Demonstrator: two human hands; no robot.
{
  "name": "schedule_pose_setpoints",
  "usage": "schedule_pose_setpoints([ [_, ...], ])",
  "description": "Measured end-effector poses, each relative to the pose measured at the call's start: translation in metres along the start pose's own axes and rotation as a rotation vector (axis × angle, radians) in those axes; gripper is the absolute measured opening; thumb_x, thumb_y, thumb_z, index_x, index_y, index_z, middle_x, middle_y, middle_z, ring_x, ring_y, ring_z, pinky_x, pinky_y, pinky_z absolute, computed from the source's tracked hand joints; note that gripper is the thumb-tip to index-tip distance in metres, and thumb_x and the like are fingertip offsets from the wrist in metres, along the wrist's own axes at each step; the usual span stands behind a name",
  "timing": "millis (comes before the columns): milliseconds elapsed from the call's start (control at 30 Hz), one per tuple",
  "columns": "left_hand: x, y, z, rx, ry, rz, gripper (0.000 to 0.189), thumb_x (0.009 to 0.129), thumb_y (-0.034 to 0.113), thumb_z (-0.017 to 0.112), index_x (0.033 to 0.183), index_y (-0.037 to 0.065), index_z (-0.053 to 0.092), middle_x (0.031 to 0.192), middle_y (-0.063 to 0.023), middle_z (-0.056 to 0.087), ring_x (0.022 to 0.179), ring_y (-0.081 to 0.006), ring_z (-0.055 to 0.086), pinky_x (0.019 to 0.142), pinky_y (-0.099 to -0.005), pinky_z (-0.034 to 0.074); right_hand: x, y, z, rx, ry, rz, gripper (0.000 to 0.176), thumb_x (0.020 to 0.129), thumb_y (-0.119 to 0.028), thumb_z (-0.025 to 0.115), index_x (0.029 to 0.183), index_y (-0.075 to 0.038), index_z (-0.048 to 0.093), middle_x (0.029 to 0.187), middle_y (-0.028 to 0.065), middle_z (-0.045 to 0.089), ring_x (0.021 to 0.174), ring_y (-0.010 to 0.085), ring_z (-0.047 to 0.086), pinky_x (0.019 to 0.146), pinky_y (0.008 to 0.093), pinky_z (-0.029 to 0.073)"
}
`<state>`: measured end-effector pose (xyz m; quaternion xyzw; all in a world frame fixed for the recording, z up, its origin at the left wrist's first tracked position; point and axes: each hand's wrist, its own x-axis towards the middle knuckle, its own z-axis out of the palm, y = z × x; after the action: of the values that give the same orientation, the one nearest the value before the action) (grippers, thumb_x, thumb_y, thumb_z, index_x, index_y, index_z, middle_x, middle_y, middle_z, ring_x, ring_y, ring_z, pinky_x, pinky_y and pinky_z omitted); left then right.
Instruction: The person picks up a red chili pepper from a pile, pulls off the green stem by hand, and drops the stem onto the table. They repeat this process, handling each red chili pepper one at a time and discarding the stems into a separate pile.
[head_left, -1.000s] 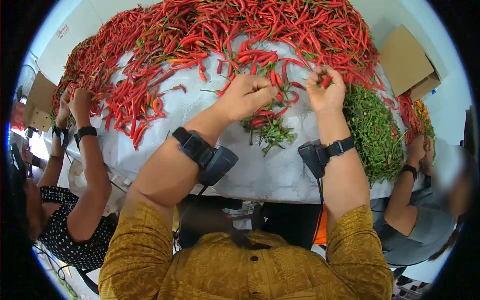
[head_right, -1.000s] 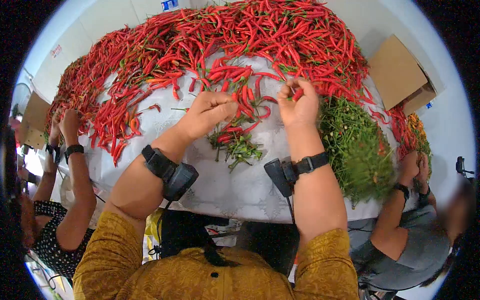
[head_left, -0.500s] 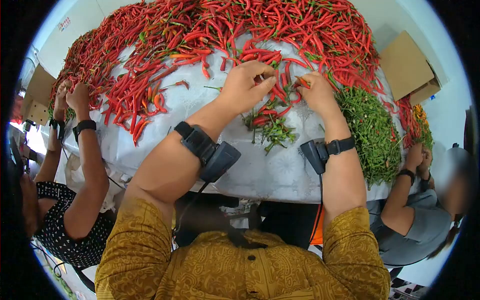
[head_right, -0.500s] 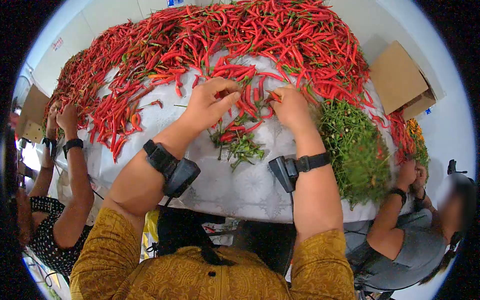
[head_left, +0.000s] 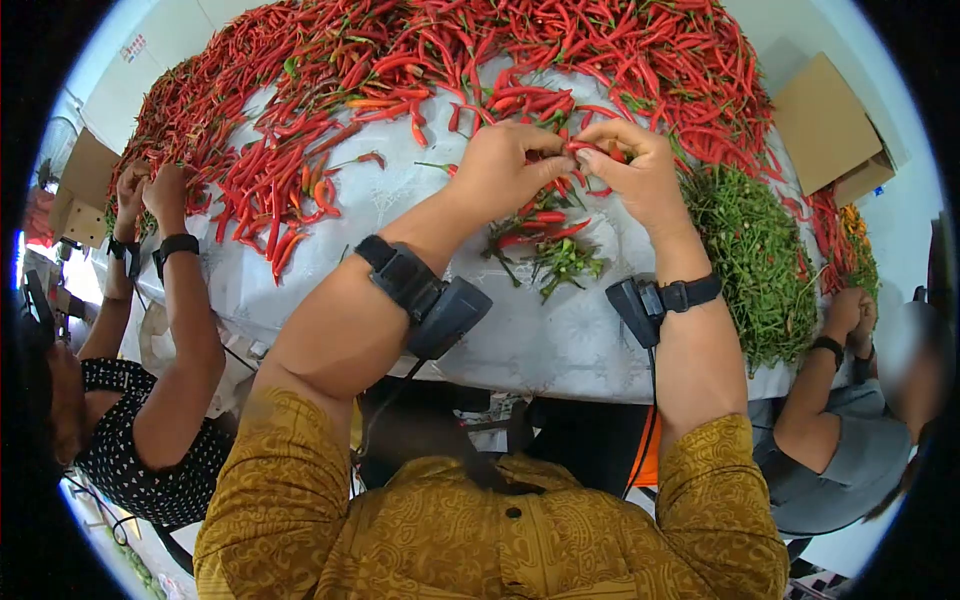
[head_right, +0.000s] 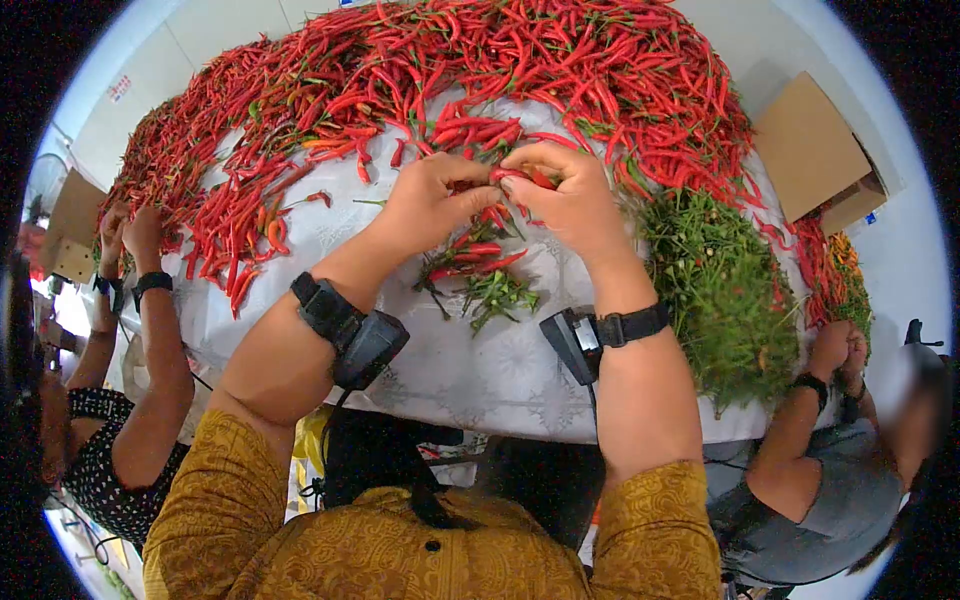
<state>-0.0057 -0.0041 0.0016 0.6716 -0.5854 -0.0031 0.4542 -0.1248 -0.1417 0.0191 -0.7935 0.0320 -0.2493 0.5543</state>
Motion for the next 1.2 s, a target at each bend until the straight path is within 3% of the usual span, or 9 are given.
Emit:
schedule_pose_setpoints([
  [67, -0.001, -0.005, 0.004, -0.214, -0.006, -0.178, 0.017, 0.078, 0.017, 0.062, 0.086, 0.002, 0.063, 0.072, -0.0082, 0.061, 0.066, -0.0117, 0.054, 0.061, -0.0268, 0.043, 0.0, 0.002, 0.002, 0.049, 0.001, -0.015, 0.02, 0.072, -0.001, 0.062, 0.091, -0.001, 0.06, 0.078, 0.0015, 0.06, 0.071, 0.0054, 0.053, 0.064, 0.0201, 0.043],
  [167, 0.0, -0.007, 0.004, -0.273, -0.002, -0.225, 0.015, 0.081, 0.015, 0.057, 0.086, 0.001, 0.062, 0.067, -0.0079, 0.058, 0.063, -0.0095, 0.051, 0.058, -0.0258, 0.042, -0.001, -0.004, 0.009, 0.121, 0.03, -0.06, 0.022, 0.071, 0.0, 0.062, 0.093, -0.001, 0.06, 0.078, 0.0016, 0.059, 0.07, 0.0052, 0.052, 0.061, 0.0204, 0.043],
  [500, -0.001, -0.006, 0.003, -0.085, -0.104, -0.163, 0.017, 0.082, 0.013, 0.055, 0.078, -0.002, 0.058, 0.058, -0.0044, 0.05, 0.057, -0.0091, 0.045, 0.052, -0.0263, 0.038, -0.001, 0.002, 0.008, -0.039, -0.005, -0.096, 0.019, 0.078, -0.009, 0.058, 0.094, 0.0, 0.059, 0.08, 0.0031, 0.06, 0.074, 0.0069, 0.053, 0.065, 0.0213, 0.044],
  [567, -0.001, -0.007, 0.004, -0.137, -0.058, -0.15, 0.016, 0.078, 0.019, 0.056, 0.074, 0.004, 0.061, 0.056, -0.0132, 0.052, 0.05, -0.0261, 0.049, 0.051, -0.0353, 0.04, -0.001, 0.004, 0.008, -0.061, 0.006, -0.104, 0.018, 0.079, -0.01, 0.057, 0.093, 0.001, 0.059, 0.08, 0.0034, 0.06, 0.074, 0.0075, 0.054, 0.066, 0.0219, 0.044],
  [600, -0.001, -0.008, 0.004, -0.137, -0.059, -0.15, 0.016, 0.078, 0.019, 0.056, 0.074, 0.004, 0.061, 0.056, -0.0132, 0.052, 0.05, -0.0261, 0.049, 0.051, -0.0353, 0.04, 0.0, 0.004, 0.008, -0.083, 0.015, -0.113, 0.017, 0.08, -0.011, 0.056, 0.092, 0.001, 0.059, 0.08, 0.0037, 0.06, 0.074, 0.0081, 0.054, 0.068, 0.0224, 0.044],
  [867, 0.0, -0.004, 0.003, -0.275, -0.106, -0.22, 0.017, 0.08, 0.014, 0.056, 0.071, 0.0, 0.059, 0.049, -0.0071, 0.044, 0.047, -0.0111, 0.039, 0.047, -0.0303, 0.036, -0.001, 0.006, 0.008, -0.095, 0.039, -0.14, 0.016, 0.082, -0.012, 0.054, 0.091, 0.001, 0.059, 0.079, 0.0052, 0.06, 0.074, 0.0101, 0.055, 0.069, 0.024, 0.044],
  [967, 0.0, 0.003, -0.003, -0.301, -0.151, -0.307, 0.018, 0.08, 0.015, 0.056, 0.072, -0.001, 0.06, 0.05, -0.0051, 0.047, 0.048, -0.0093, 0.04, 0.047, -0.0293, 0.036, -0.001, 0.006, 0.008, -0.082, 0.04, -0.129, 0.016, 0.082, -0.012, 0.053, 0.09, 0.001, 0.059, 0.079, 0.0056, 0.06, 0.074, 0.0104, 0.055, 0.069, 0.0244, 0.044],
  [1200, 0.0, 0.002, -0.004, -0.341, -0.17, -0.259, 0.017, 0.081, 0.015, 0.056, 0.078, 0.0, 0.063, 0.055, -0.0028, 0.052, 0.051, -0.0078, 0.044, 0.048, -0.0264, 0.038, -0.001, 0.004, 0.009, -0.054, 0.051, -0.119, 0.015, 0.082, -0.012, 0.053, 0.088, 0.0, 0.059, 0.077, 0.0049, 0.06, 0.071, 0.0095, 0.055, 0.067, 0.024, 0.044],
])
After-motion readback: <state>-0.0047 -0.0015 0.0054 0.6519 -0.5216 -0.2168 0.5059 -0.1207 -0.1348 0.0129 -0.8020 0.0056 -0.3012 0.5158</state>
